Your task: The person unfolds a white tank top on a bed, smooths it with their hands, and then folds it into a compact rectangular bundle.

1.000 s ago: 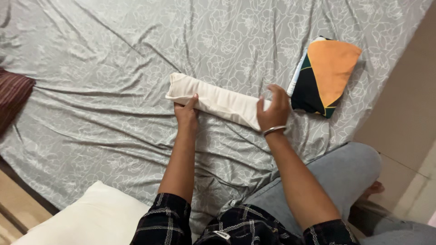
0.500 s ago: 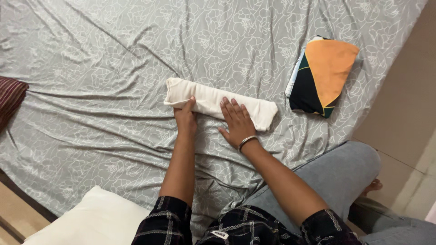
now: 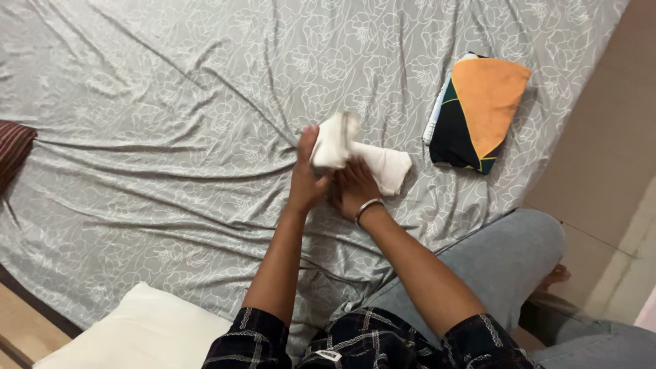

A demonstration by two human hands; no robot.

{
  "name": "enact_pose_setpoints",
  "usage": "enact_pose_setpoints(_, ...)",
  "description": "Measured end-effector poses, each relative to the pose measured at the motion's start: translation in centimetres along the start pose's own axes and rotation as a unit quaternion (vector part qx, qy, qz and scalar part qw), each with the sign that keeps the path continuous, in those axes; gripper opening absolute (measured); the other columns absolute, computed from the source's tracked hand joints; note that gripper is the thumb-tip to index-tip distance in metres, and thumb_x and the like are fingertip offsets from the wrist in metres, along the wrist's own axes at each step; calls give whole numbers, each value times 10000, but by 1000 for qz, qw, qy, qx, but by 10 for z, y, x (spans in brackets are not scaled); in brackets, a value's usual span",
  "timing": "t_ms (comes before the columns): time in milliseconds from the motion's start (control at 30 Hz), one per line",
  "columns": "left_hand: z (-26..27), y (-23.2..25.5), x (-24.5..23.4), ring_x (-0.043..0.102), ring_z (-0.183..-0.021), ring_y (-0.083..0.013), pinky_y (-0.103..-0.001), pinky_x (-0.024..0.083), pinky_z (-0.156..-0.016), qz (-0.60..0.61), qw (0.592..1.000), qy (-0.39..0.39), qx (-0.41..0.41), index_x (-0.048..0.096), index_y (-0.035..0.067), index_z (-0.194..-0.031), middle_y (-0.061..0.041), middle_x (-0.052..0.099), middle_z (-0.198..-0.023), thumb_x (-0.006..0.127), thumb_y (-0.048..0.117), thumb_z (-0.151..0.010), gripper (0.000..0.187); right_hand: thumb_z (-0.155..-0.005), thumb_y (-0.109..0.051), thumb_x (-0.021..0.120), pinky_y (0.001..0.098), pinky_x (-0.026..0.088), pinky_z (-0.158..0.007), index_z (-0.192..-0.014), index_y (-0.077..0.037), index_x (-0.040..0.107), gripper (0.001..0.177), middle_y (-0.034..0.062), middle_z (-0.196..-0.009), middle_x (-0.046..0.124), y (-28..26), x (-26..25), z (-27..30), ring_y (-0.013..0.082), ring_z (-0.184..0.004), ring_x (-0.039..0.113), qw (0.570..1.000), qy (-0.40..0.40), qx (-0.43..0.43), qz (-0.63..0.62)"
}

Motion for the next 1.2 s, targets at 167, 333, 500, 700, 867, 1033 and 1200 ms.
enact_pose_setpoints(167,-6,13,9,404,-1489,-390,-445,372,-1213,-165,986,-21,29,398,123,-1556,-161,398,-1631,692,-101,-699,933,-870,-445,689,544,343,-1106,-1420,-116,520,663,189,-1414,578,9,7,-2,402,-1302,525,998,22,12,-60)
enact_pose_setpoints(333,-3,2,7,503,-1444,-369,-432,427,-1194,-183,982,14,38,523,180,-1487,-186,506,-1580,674,-121,-728,830,-767,-395,747,531,274,-1174,-1452,-161,493,767,184,-1477,489,15,13,1,407,-1383,415,997,-12,-1,-77)
enact_pose_setpoints(500,-7,-27,1,564,-1438,-370,-388,489,-1128,-57,994,91,-10,554,70,-1319,-248,571,-1505,641,-82,-874,479,-735,-385,782,533,169,-1245,-1509,-99,376,920,210,-1586,339,31,40,-14,389,-1509,262,993,-5,-56,-107)
enact_pose_setpoints(700,-7,-68,-16,594,-1227,-290,-397,506,-1010,163,965,180,-94,523,20,-1260,-220,590,-1362,693,51,-952,353,-786,-219,718,527,163,-1278,-1640,-159,262,970,100,-1720,272,42,27,-9,345,-1600,210,957,65,-99,-264)
enact_pose_setpoints(867,7,-115,-8,669,-1101,-287,-445,548,-944,493,767,233,-338,558,-1,-1319,-142,675,-1237,652,244,-975,433,-792,-214,721,534,172,-1255,-1623,-208,222,970,93,-1703,205,25,-6,1,349,-1575,196,961,69,-109,-246)
enact_pose_setpoints(1033,15,-105,-2,675,-1111,-238,-394,559,-950,470,828,97,-289,562,-21,-1316,-106,670,-1229,767,79,-885,488,-837,-223,727,528,156,-1253,-1602,-348,309,881,99,-1721,135,19,-7,1,342,-1572,170,976,44,-102,-186)
enact_pose_setpoints(1200,18,-117,-2,668,-969,-233,-365,548,-876,367,879,195,-235,642,-103,-1169,-143,689,-1097,798,15,-886,343,-845,-238,714,529,150,-1250,-1581,-315,351,824,86,-1714,152,19,0,1,333,-1574,166,975,44,-101,-192)
Point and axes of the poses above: each hand's wrist, its own z-axis away from the middle knuckle, its own x-axis out of the palm, y = z × x, the point moved 8 cm from there along -z, towards the middle knuckle
